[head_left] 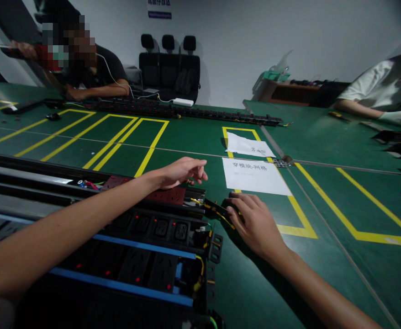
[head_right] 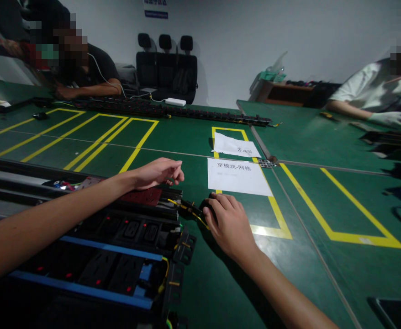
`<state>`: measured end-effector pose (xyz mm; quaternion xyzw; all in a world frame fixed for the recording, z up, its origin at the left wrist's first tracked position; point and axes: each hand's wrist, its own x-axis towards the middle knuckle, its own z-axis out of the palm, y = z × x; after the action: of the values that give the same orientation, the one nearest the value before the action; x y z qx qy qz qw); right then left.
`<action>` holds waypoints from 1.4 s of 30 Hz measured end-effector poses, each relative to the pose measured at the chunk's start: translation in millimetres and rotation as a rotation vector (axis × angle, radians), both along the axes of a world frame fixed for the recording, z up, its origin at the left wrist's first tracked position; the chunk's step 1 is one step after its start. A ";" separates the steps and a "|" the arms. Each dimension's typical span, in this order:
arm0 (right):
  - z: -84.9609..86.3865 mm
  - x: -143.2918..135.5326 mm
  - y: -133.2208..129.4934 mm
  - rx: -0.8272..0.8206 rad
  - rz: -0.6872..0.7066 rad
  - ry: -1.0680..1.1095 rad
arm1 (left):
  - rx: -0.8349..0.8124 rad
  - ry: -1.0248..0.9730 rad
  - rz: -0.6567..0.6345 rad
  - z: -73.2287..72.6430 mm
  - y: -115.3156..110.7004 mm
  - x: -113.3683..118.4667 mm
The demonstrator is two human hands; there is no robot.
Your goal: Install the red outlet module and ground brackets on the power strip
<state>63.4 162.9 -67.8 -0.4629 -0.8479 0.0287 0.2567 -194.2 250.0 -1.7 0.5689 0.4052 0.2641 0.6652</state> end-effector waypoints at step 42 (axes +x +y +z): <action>-3.4 -3.1 6.9 0.073 0.010 0.009 | 0.259 0.155 -0.012 -3.3 -2.7 5.3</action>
<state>60.3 169.8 -71.3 -0.4491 -0.8495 0.0009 0.2770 -188.9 247.2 -5.1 0.6709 0.4143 0.2655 0.5548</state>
